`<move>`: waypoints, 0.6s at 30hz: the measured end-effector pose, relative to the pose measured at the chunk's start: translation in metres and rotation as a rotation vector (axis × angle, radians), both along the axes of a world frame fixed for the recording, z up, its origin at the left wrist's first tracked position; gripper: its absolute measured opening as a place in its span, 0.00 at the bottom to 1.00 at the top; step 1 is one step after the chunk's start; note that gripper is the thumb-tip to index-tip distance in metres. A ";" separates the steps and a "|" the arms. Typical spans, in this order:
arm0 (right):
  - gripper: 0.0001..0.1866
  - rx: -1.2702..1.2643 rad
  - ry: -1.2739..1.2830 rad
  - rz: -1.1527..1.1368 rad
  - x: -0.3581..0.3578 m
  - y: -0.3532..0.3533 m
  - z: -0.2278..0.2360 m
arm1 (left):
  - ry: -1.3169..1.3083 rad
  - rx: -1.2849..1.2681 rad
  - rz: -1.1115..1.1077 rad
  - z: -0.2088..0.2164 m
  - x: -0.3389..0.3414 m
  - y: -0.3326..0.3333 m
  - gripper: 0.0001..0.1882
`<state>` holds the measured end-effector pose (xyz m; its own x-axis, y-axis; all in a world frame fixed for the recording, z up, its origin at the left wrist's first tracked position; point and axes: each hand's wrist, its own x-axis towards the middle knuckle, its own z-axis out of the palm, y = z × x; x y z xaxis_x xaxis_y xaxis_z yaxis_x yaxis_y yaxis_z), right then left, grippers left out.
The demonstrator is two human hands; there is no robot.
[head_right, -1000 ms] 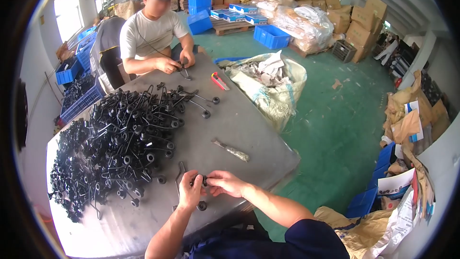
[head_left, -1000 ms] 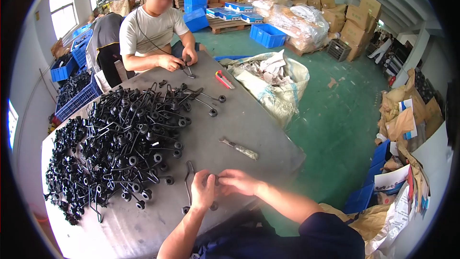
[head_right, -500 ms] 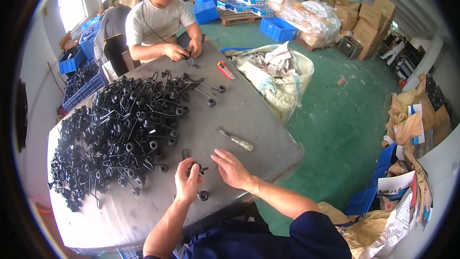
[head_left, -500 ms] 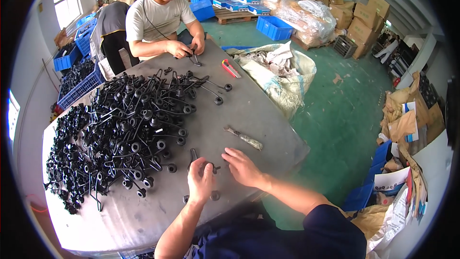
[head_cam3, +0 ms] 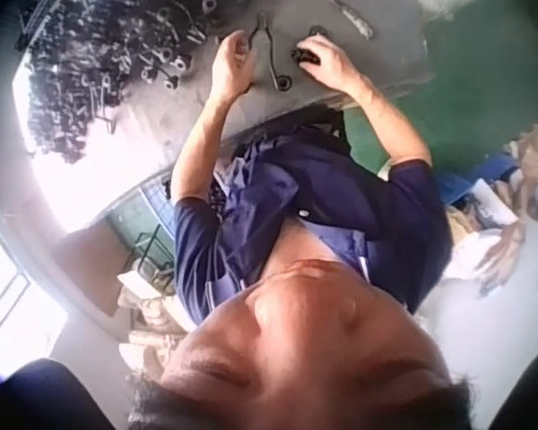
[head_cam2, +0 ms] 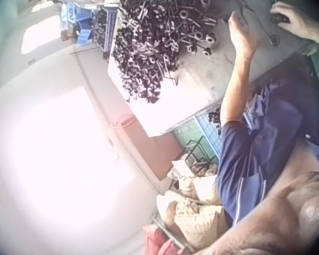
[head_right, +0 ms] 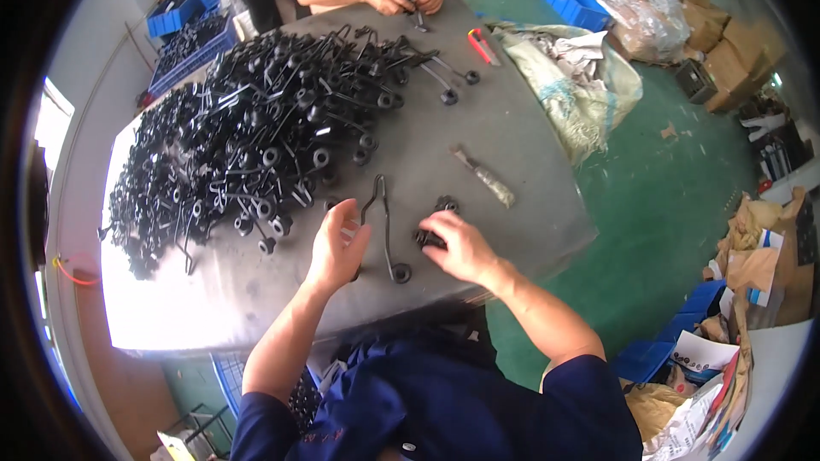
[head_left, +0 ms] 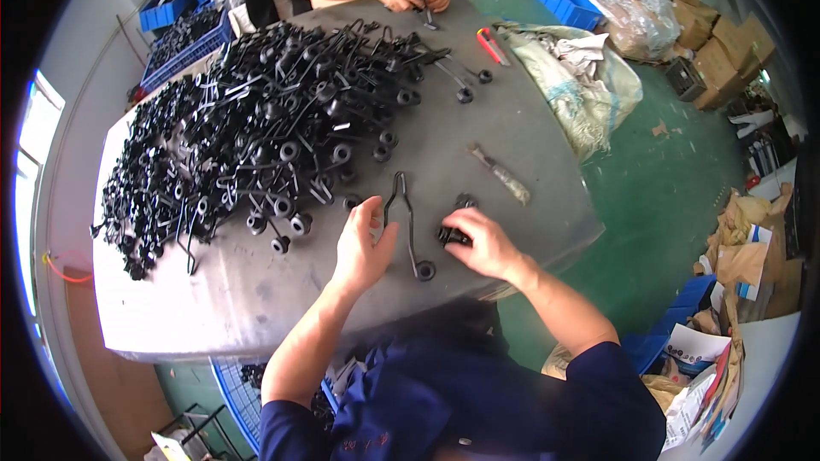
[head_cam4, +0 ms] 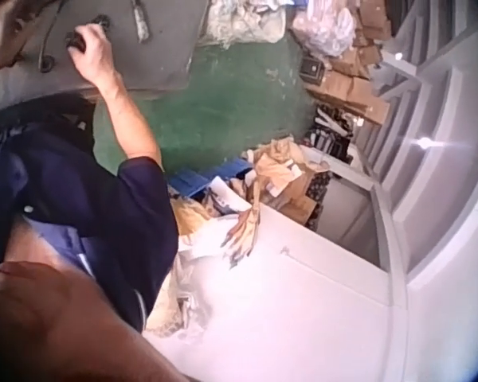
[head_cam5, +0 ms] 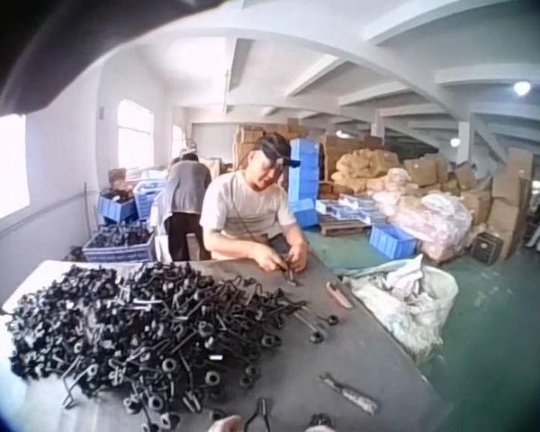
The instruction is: Assembling small black plastic components into finished parts at a workshop table.
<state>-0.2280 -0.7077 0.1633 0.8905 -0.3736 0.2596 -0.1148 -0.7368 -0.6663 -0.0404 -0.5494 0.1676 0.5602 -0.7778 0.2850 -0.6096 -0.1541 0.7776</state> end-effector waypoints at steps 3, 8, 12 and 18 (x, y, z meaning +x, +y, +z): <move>0.21 0.336 0.000 -0.096 0.007 -0.007 -0.005 | 0.361 0.126 -0.002 -0.020 -0.010 0.014 0.27; 0.20 0.455 -0.055 -0.087 0.016 0.002 0.009 | 0.483 0.121 -0.027 -0.017 -0.032 0.017 0.27; 0.21 0.463 -0.059 -0.043 0.019 0.009 0.019 | 0.430 0.076 -0.104 -0.013 -0.038 0.019 0.23; 0.23 0.230 -0.107 0.063 0.029 0.023 0.038 | 0.672 -0.070 -0.129 0.012 -0.018 0.000 0.23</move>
<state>-0.1994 -0.6849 0.2010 0.8859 -0.3783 0.2685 0.0068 -0.5680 -0.8230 -0.0585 -0.5496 0.1795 0.5374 -0.8424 -0.0403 -0.0012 -0.0485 0.9988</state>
